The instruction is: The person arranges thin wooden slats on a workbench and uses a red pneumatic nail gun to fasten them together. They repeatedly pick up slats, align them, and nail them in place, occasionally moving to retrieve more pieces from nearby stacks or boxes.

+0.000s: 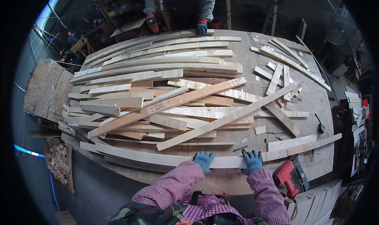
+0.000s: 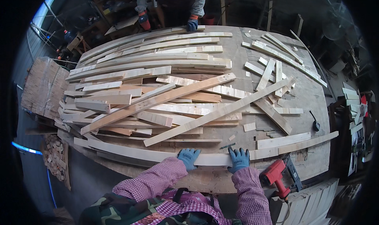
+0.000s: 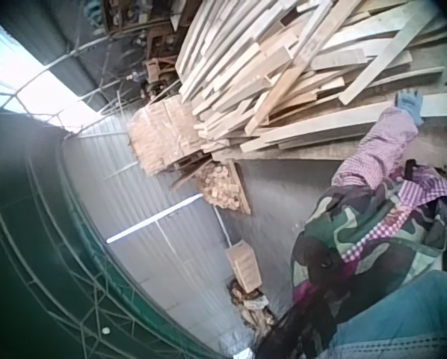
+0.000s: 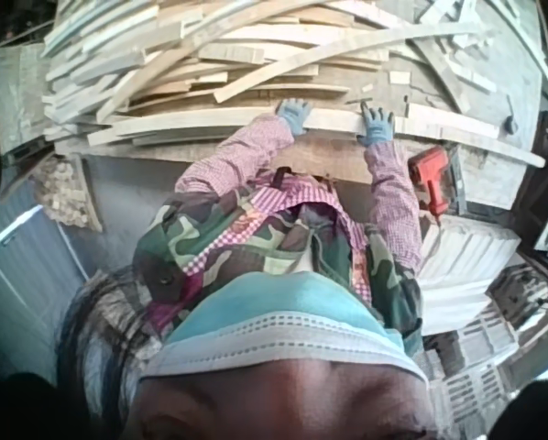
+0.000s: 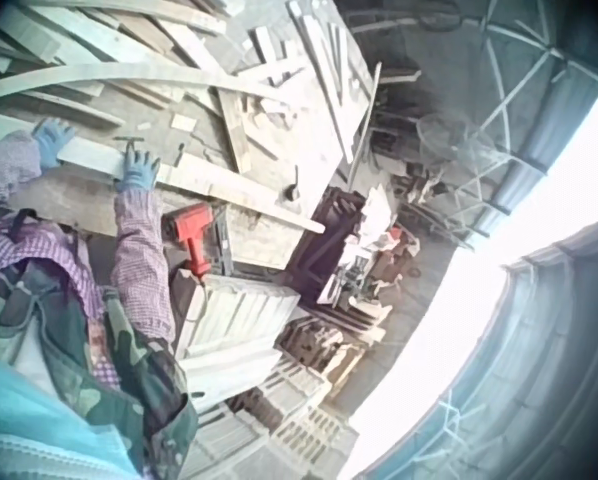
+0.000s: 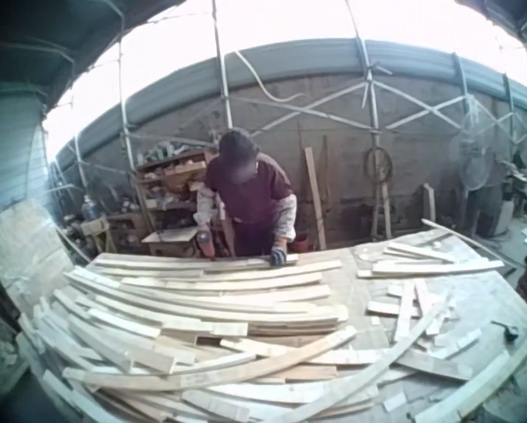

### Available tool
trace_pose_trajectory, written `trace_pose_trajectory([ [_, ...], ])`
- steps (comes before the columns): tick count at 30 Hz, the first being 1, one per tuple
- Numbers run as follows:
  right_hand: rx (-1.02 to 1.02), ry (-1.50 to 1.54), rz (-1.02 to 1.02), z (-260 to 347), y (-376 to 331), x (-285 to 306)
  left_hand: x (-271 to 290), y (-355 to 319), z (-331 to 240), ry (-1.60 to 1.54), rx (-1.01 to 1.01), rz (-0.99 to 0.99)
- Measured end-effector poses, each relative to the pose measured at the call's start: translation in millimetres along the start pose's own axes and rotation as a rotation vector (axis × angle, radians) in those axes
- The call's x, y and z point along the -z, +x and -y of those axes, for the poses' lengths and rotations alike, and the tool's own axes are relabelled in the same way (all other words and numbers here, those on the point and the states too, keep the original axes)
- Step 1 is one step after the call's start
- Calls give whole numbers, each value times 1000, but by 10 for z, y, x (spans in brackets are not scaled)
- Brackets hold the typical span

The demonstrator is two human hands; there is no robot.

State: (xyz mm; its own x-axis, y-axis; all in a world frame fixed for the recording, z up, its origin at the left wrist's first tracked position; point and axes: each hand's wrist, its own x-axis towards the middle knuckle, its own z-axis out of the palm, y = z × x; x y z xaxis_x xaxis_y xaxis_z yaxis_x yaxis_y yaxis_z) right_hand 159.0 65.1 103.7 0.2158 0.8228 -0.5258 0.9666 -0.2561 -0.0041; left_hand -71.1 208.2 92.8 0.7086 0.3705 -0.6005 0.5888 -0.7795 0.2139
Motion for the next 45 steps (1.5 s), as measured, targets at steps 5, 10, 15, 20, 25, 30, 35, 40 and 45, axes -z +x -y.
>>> trace_pose_trajectory([
  [5, -60, 28, -157, 104, -280, 124, 126, -125, 63, 103, -170, -271],
  [10, -234, 212, -425, 75, -738, 40, 443, -275, 125, 152, -253, -235],
  [15, -437, 321, -557, -19, -1573, -398, 544, -284, -9, 212, -343, -368],
  [20, -660, 531, -442, 111, -2504, -755, 581, -383, -530, 137, -381, -541],
  [25, -849, 691, -470, 284, -3522, -1599, 384, -593, -1625, 182, -543, -672],
  [30, -1106, 976, -488, 441, -4564, -2720, -185, -851, -3168, 159, -749, -519],
  [35, -1329, 1216, -430, 242, -5668, -3555, -1172, -871, -4296, -273, -711, -73],
  [40, -1441, 1435, -659, -222, -6225, -3985, -1817, -327, -5361, -1153, -48, 574],
  [45, -1351, 1652, -652, -644, -6136, -4158, -2095, 678, -6137, -1649, 370, 575],
])
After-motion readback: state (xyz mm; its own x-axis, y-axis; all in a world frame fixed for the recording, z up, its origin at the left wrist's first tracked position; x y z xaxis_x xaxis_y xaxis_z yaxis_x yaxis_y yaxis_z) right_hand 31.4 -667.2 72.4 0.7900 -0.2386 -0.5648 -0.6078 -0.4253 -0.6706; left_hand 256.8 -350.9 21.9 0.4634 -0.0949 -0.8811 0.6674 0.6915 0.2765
